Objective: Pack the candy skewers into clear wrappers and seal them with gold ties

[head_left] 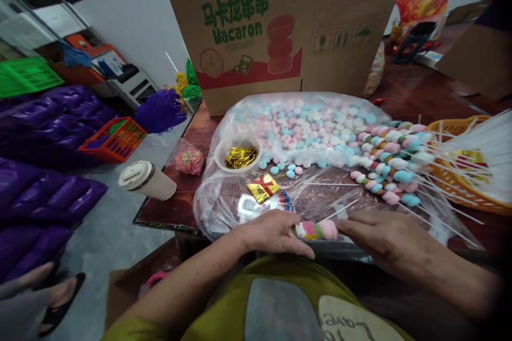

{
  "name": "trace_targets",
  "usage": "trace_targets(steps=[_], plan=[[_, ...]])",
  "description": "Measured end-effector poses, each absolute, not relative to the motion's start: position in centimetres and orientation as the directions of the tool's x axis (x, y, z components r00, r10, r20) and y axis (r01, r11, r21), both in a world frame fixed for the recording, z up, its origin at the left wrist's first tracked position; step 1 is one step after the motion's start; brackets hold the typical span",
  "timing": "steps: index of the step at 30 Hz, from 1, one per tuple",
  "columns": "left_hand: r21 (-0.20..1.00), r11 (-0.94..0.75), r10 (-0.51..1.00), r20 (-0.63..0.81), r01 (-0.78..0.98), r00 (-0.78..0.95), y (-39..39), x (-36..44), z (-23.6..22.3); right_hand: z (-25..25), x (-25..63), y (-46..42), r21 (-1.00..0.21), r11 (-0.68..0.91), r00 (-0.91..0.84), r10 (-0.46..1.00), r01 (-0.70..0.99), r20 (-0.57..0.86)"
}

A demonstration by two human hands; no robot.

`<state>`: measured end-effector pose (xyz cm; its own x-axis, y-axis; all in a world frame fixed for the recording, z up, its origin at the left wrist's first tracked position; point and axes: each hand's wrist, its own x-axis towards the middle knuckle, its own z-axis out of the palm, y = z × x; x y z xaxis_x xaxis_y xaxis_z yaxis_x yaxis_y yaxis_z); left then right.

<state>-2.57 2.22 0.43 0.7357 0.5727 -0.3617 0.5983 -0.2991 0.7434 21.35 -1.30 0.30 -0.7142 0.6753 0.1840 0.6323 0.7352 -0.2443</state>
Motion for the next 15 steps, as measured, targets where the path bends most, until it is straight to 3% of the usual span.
trace_targets(steps=[2,4,8,11,15], plan=[[0.854,-0.067,0.484,-0.425,0.517,0.765,2.2,-1.8,-0.1,0.3,20.6,-0.9,-0.246,0.754,-0.746,0.650,0.609,0.145],[0.866,0.132,0.424,-0.489,0.483,0.762,2.1,-1.4,-0.6,0.7,20.4,-0.3,-0.236,0.772,-0.758,0.630,0.590,0.167],[0.840,0.297,0.420,-0.541,0.453,0.729,2.3,-1.4,-1.1,1.9,21.3,0.7,-0.153,0.784,-0.740,0.620,0.602,0.261],[0.830,0.257,0.392,-0.558,0.496,0.731,2.3,-1.2,-0.9,2.0,21.4,0.8,-0.168,0.795,-0.757,0.606,0.583,0.244],[0.794,-0.099,0.536,-0.465,0.600,0.704,2.3,-0.2,-0.1,1.3,20.6,0.6,-0.237,0.775,-0.762,0.626,0.586,0.164]])
